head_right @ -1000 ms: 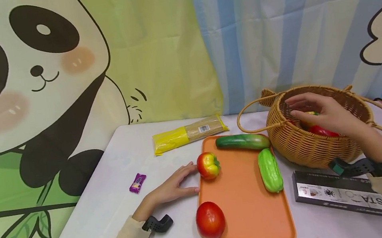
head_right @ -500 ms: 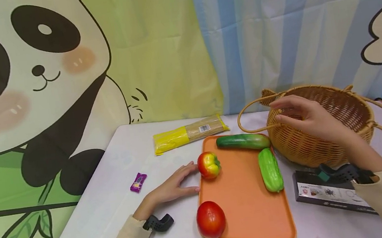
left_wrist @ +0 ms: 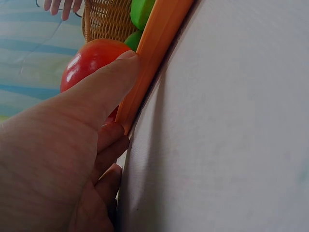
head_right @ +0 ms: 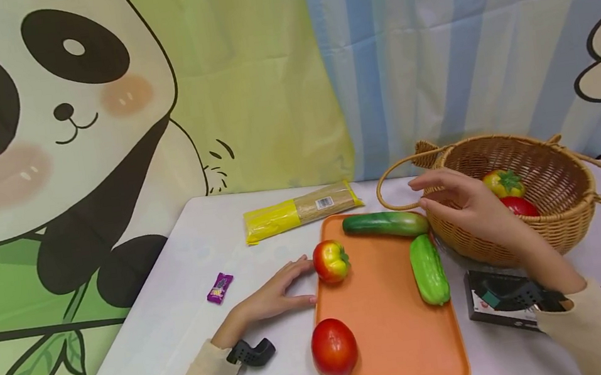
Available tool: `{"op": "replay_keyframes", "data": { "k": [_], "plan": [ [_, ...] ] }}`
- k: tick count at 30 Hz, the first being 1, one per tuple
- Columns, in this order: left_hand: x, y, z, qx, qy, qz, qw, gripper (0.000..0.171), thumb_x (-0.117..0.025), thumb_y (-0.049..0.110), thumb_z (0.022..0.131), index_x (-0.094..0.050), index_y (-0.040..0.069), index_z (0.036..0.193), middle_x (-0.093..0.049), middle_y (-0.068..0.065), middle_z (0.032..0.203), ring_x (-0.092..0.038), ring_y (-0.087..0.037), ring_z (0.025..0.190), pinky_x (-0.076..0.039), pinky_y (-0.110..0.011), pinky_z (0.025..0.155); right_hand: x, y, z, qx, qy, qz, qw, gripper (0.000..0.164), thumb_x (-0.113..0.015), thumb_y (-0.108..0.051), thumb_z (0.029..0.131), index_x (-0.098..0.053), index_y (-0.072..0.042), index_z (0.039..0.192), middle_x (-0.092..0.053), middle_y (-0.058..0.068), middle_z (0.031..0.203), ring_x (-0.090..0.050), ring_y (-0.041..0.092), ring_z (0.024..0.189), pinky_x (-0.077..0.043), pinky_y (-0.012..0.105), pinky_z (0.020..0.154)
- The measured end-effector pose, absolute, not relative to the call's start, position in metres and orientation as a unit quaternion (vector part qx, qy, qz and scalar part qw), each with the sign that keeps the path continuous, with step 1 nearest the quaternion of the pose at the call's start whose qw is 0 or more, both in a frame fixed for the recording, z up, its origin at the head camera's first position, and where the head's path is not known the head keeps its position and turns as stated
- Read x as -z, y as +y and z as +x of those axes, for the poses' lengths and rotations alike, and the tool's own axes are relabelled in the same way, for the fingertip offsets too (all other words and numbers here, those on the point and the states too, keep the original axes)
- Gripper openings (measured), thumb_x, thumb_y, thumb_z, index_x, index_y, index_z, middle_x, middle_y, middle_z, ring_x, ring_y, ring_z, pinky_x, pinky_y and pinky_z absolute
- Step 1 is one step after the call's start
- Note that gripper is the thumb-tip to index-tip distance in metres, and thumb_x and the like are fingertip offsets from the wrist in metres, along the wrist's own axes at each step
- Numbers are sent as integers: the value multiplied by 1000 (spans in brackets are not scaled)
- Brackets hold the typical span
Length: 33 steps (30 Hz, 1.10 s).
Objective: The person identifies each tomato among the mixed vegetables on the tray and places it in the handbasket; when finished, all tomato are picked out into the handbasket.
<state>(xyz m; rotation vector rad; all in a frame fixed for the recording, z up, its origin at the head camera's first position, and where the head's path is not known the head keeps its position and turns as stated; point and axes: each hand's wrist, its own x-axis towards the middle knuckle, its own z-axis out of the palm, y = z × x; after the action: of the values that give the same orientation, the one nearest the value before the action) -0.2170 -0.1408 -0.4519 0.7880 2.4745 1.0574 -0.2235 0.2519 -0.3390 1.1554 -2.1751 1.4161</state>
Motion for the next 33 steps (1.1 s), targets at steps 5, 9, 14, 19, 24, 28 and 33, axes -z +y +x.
{"op": "replay_keyframes", "data": {
  "k": [5,9,14,19,24,28,33],
  "plan": [
    [453,-142,-218,-368,871,278,168,71,-71,40,88,-40,19,148,-31,-1,158,-12,-20,150,-11,-48,121,346,240,-221,-514,-739,410,150,44,-57,26,81,-61,7,121,-61,9,123,-57,9,115,-50,14,89],
    [455,-142,-218,-365,873,278,167,71,-70,41,88,-40,20,149,-30,-1,159,-12,-21,150,-11,-48,121,347,229,-222,-520,-733,413,148,43,-58,24,83,-60,7,122,-61,10,123,-55,11,118,-50,14,90],
    [456,-140,-217,-367,872,277,170,72,-70,42,88,-39,21,149,-28,-1,160,-12,-20,150,-11,-48,121,350,219,-220,-536,-725,413,127,41,-57,22,85,-60,6,123,-59,11,125,-57,11,116,-52,16,87],
    [459,-138,-214,-363,873,271,179,72,-69,44,88,-40,23,149,-28,2,160,-13,-19,150,-12,-47,121,357,211,-218,-537,-728,413,103,43,-56,22,86,-59,3,125,-57,10,125,-59,8,114,-52,17,88],
    [459,-140,-215,-364,875,272,167,72,-71,42,87,-40,20,149,-31,0,159,-15,-21,150,-13,-49,121,363,197,-219,-515,-747,415,65,44,-58,14,90,-57,-4,129,-56,4,129,-56,4,118,-51,20,92],
    [458,-141,-217,-363,875,271,169,72,-70,42,87,-40,21,149,-29,2,159,-13,-18,150,-12,-46,121,367,188,-222,-513,-754,410,26,41,-59,9,92,-56,-5,130,-55,-1,129,-55,3,118,-52,22,92],
    [456,-142,-218,-366,872,280,165,72,-71,42,87,-40,20,149,-31,0,159,-13,-20,150,-12,-49,121,373,177,-225,-509,-751,420,7,40,-61,6,92,-55,-5,130,-56,3,129,-55,4,118,-53,28,92]
  ]
}}
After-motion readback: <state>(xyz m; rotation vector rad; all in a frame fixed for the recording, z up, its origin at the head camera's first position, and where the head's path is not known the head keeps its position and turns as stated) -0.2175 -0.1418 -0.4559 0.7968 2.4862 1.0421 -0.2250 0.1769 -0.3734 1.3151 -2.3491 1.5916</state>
